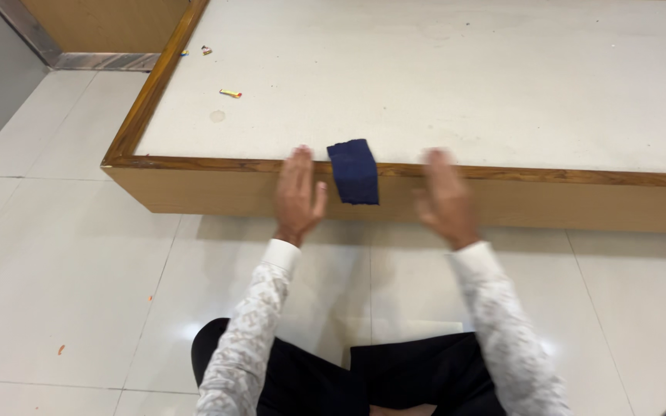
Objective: The person wipes the wooden frame of a bed or low platform by hand with a blue cloth, moving along the top and side edges and reaching into the corners.
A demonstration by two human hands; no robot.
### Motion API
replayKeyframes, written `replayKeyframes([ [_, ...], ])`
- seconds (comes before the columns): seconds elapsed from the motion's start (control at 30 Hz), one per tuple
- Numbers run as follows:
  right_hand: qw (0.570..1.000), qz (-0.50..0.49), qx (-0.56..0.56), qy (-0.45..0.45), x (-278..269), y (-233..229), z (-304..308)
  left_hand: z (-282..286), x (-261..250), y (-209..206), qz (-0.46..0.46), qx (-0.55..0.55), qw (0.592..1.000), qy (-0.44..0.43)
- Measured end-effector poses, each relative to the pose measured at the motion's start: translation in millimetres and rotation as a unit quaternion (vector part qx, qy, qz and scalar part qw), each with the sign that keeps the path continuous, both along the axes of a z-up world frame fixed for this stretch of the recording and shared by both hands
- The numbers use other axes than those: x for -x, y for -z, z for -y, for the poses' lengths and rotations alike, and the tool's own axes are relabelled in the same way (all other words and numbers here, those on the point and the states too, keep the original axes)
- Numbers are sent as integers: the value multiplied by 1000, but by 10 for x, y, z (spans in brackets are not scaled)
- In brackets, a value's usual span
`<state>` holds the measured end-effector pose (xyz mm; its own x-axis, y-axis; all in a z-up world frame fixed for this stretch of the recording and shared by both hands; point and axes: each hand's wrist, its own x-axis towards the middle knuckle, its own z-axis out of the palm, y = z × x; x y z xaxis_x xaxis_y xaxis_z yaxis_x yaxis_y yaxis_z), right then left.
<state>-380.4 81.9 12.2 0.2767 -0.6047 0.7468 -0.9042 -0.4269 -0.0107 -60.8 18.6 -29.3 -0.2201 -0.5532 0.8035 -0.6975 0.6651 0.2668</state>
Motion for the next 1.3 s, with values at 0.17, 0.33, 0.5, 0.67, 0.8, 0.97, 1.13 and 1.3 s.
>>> replayKeyframes([
  [0.17, 994, -48, -76, -65, -1581, 161, 402, -15, -689, 100, 125, 1, 991, -57],
  [0.33, 995, 28, -88, 25, -2095, 314, 432, -6, -663, 95, 89, 16, 995, -46],
  [0.5, 989, 51, -41, -130, -1528, 263, 374, -18, -569, 129, 54, 34, 997, -49],
  [0.67, 996, 40, -76, -25, -1320, 296, 568, 26, -480, 213, 12, 54, 996, -76],
  [0.8, 996, -31, -87, 5, -1609, 340, 639, 25, -453, 220, 3, 51, 996, -79],
  [0.97, 999, -8, -38, -11, -1984, 237, 526, 23, -499, 196, 17, 58, 996, -72],
  [1.13, 996, -60, -57, -38, -1945, 300, 547, 13, -558, 157, 26, 49, 997, -57],
  [1.3, 997, -49, -45, -42, -1845, 285, 445, 7, -721, 93, 40, 24, 998, -33],
])
